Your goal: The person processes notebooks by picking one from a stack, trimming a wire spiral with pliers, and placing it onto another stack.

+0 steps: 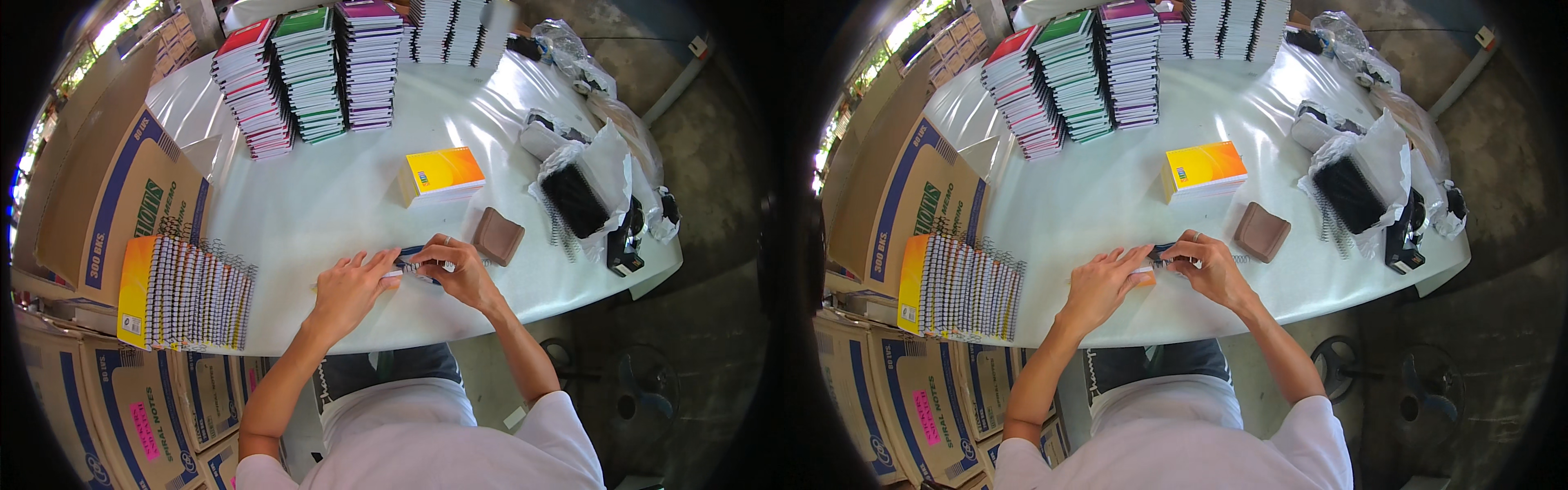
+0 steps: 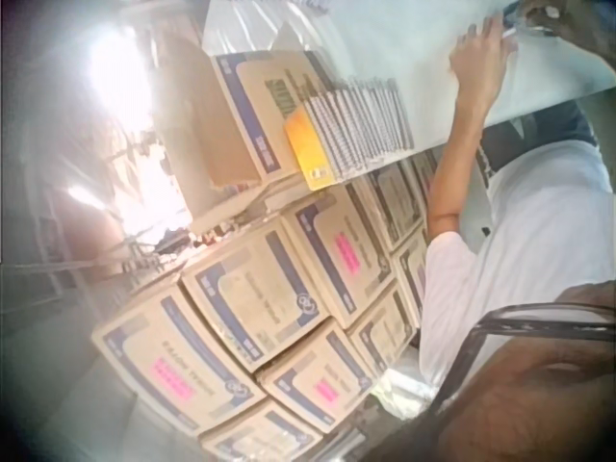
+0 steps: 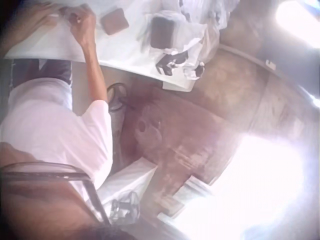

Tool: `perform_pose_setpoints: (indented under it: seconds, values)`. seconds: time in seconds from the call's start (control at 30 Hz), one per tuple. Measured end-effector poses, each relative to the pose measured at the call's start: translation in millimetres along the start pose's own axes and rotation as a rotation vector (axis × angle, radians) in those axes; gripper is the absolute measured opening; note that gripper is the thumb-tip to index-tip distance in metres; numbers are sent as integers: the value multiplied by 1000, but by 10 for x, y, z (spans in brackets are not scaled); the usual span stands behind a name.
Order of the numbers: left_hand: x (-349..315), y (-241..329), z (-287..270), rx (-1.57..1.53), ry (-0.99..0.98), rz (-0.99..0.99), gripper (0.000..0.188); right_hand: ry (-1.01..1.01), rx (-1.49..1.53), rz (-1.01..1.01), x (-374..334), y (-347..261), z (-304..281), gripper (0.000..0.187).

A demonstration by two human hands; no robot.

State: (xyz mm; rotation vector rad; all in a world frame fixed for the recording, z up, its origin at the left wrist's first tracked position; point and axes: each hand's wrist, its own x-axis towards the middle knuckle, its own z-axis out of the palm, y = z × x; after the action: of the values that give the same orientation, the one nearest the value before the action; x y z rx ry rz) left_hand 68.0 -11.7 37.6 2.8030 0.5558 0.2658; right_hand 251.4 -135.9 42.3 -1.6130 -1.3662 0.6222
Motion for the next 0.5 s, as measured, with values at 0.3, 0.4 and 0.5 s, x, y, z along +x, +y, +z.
perform_pose_setpoints:
  seconds: [0.3,0.4,0.5]
  values:
    - [23,-46,33,1,-2,31,50,-223,-58,-78,67,96,-103,19]
    - [20,-35,3,-13,-27,10,50,-154,-119,-115,61,-44,-50,19]
    - [32,-27,-13,-33,-43,16,50,-123,-176,-176,50,25,-36,21]
